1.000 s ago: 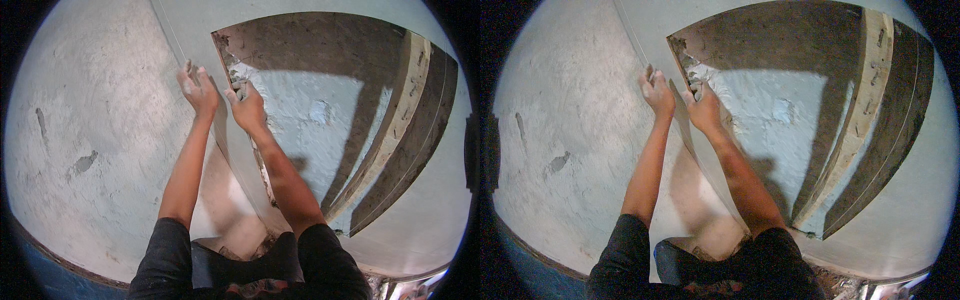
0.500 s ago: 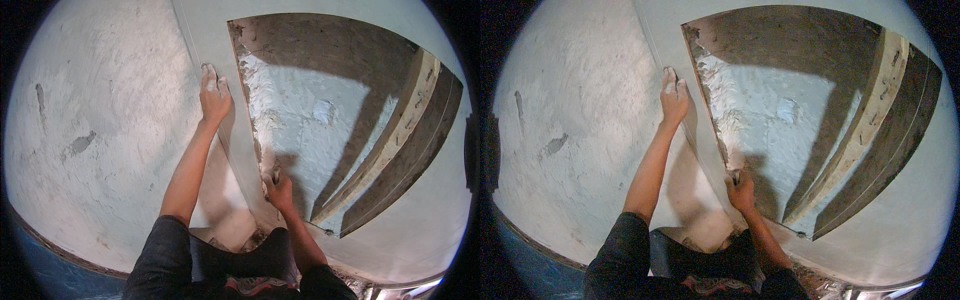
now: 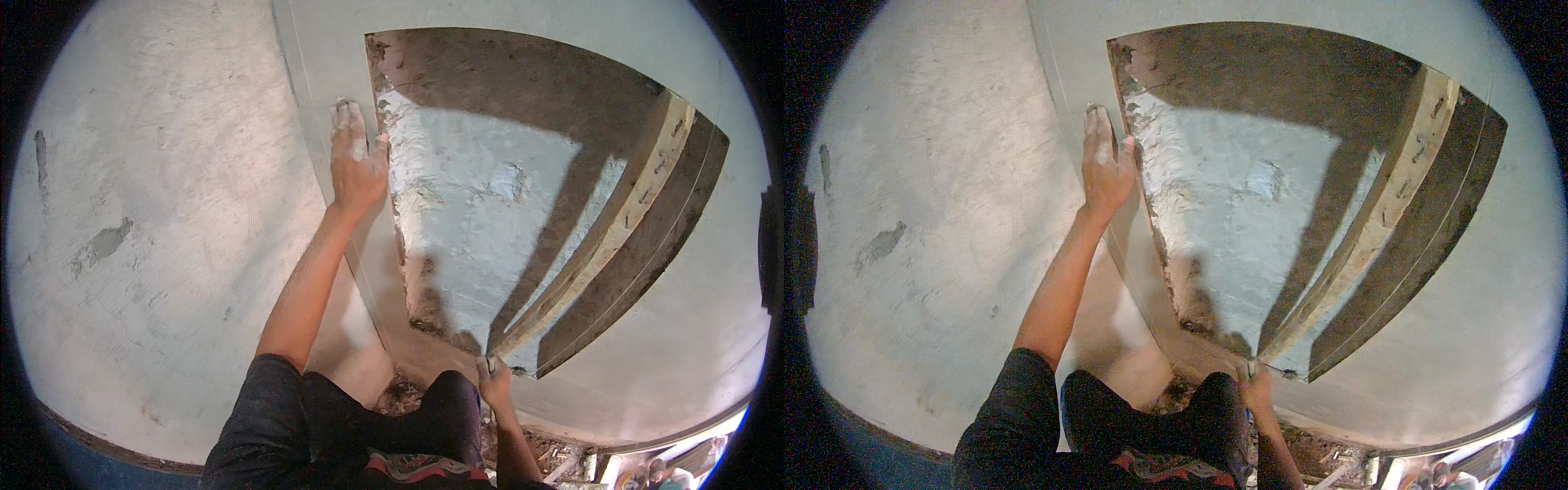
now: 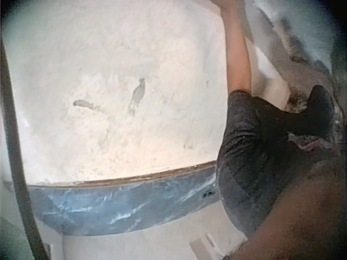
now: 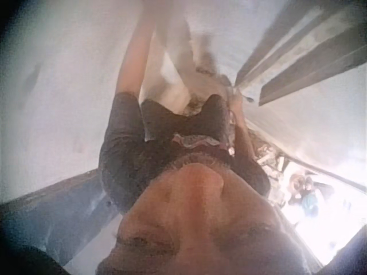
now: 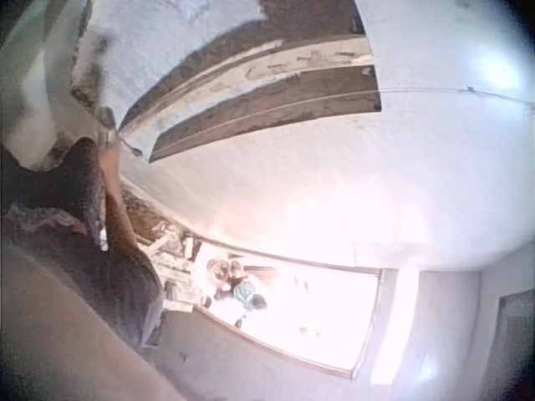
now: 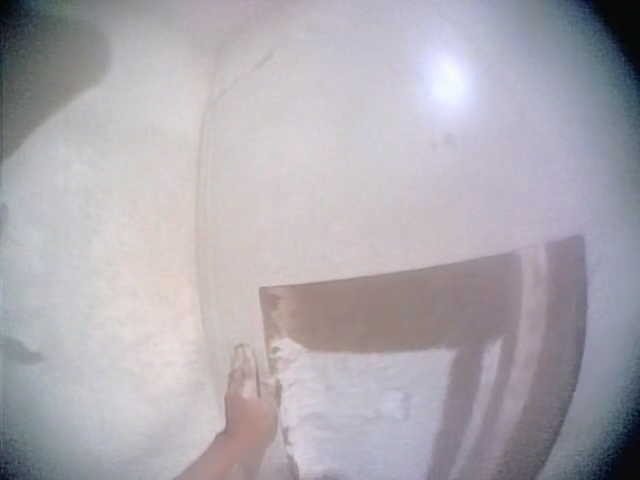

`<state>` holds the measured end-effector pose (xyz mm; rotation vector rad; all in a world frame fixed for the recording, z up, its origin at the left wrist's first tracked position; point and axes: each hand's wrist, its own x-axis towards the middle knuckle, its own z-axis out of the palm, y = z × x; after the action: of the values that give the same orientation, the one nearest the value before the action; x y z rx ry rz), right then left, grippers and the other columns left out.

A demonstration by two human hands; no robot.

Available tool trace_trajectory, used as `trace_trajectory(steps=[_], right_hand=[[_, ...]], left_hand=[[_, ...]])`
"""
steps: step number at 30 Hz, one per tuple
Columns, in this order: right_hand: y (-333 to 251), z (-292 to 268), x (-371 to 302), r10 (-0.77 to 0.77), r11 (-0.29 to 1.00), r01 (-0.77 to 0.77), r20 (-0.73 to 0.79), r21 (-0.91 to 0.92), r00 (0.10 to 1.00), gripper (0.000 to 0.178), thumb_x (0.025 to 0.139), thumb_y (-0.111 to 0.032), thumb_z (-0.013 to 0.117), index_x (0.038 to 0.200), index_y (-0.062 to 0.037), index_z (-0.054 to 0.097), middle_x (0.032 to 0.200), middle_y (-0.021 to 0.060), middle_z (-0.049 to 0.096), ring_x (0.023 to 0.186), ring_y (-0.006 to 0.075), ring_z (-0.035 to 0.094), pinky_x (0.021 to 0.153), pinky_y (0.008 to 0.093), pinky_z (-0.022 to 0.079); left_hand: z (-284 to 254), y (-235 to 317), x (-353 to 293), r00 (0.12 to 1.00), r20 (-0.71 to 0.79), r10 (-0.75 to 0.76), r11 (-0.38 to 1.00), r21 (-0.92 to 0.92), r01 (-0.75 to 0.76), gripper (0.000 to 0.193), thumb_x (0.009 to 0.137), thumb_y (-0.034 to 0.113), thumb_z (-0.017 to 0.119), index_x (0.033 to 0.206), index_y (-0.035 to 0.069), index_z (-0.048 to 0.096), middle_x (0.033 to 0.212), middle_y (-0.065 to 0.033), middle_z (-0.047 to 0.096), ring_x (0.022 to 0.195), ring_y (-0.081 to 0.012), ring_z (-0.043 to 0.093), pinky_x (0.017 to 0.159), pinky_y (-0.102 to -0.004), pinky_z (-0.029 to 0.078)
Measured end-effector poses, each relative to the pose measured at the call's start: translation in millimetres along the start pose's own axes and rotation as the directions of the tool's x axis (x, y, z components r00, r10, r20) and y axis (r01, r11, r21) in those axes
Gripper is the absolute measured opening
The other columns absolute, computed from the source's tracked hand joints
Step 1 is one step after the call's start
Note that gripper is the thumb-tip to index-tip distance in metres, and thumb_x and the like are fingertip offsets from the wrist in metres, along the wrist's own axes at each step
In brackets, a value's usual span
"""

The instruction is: The person fits a drywall panel into a wall opening, securing it with a mallet and a metal tool, and applies plaster to the seams using a putty knife.

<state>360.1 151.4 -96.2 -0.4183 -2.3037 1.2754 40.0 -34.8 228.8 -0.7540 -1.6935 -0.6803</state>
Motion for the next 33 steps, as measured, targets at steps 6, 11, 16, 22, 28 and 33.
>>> trace_trajectory(steps=[6, 11, 16, 22, 28, 33], right_hand=[[70.6, -26.8, -73.6, 0.145, 0.967, -0.167, -0.125, -0.191, 0.982, 0.027, 0.094, -0.024, 0.061, 0.101, 0.0016, 0.062, 0.084, 0.0245, 0.066, 0.081, 0.0417, 0.066, 0.072, 0.0457, 0.051], [111.8, -45.2, -144.2, 0.460, 0.851, -0.504, -0.250, -0.152, 0.852, 0.026, 0.094, -0.023, 0.060, 0.099, 0.0022, 0.064, 0.092, 0.0280, 0.066, 0.091, 0.0457, 0.063, 0.078, 0.0483, 0.049], [197.6, -65.8, -237.6, 0.457, 0.800, -0.559, -0.380, -0.220, 0.804, 0.032, 0.093, -0.028, 0.061, 0.104, 0.0015, 0.063, 0.088, 0.0214, 0.070, 0.082, 0.0418, 0.067, 0.072, 0.0466, 0.052], [195.0, -69.4, -306.7, 0.682, 0.511, -0.830, -0.483, -0.224, 0.550, 0.033, 0.086, -0.022, 0.063, 0.108, 0.0025, 0.058, 0.098, 0.0265, 0.067, 0.094, 0.0441, 0.064, 0.079, 0.0507, 0.051], [214.1, -62.6, -355.0, 0.816, 0.207, -0.968, -0.521, -0.143, 0.252, 0.038, 0.084, -0.023, 0.069, 0.107, 0.0052, 0.059, 0.102, 0.0238, 0.068, 0.096, 0.0417, 0.066, 0.083, 0.0474, 0.053], [177.9, -69.3, -393.8, 0.870, 0.073, -0.997, -0.490, 0.010, 0.059, 0.033, 0.091, -0.025, 0.059, 0.109, 0.0032, 0.063, 0.106, 0.0274, 0.067, 0.107, 0.0432, 0.064, 0.087, 0.0494, 0.051]], left_hand=[[5.4, 9.6, -3.9, 0.998, -0.051, 0.028, 0.998, -0.052, -0.031, 0.073, 0.093, 0.013, 0.061, 0.152, -0.005, 0.022, 0.156, -0.0307, 0.023, 0.144, -0.0492, 0.025, 0.118, -0.0543, 0.023], [11.5, 10.1, -7.2, 0.998, -0.068, -0.008, 0.999, -0.053, 0.004, 0.070, 0.092, 0.013, 0.062, 0.151, -0.003, 0.028, 0.155, -0.0282, 0.027, 0.144, -0.0464, 0.027, 0.117, -0.0545, 0.026], [-5.0, 18.7, -26.4, 0.994, -0.089, 0.065, 0.969, -0.234, -0.085, 0.055, 0.093, 0.014, 0.062, 0.143, -0.003, 0.044, 0.148, -0.0254, 0.042, 0.138, -0.0433, 0.039, 0.114, -0.0489, 0.033], [-17.9, 27.4, -108.6, 0.939, -0.088, 0.333, 0.876, -0.340, -0.342, 0.037, 0.091, 0.012, 0.067, 0.125, 0.000, 0.059, 0.123, -0.0203, 0.063, 0.105, -0.0358, 0.062, 0.087, -0.0425, 0.052], [-13.4, 39.7, -205.6, 0.925, 0.374, -0.066, 0.820, -0.508, 0.264, 0.014, 0.086, 0.006, 0.072, 0.098, 0.000, 0.068, 0.087, -0.0136, 0.066, 0.079, -0.0261, 0.063, 0.069, -0.0370, 0.051], [4.9, 76.0, -238.9, 0.725, 0.657, -0.206, 0.516, -0.557, 0.651, 0.013, 0.084, 0.003, 0.075, 0.093, 0.000, 0.066, 0.075, -0.0038, 0.061, 0.062, -0.0114, 0.054, 0.057, -0.0272, 0.045]])
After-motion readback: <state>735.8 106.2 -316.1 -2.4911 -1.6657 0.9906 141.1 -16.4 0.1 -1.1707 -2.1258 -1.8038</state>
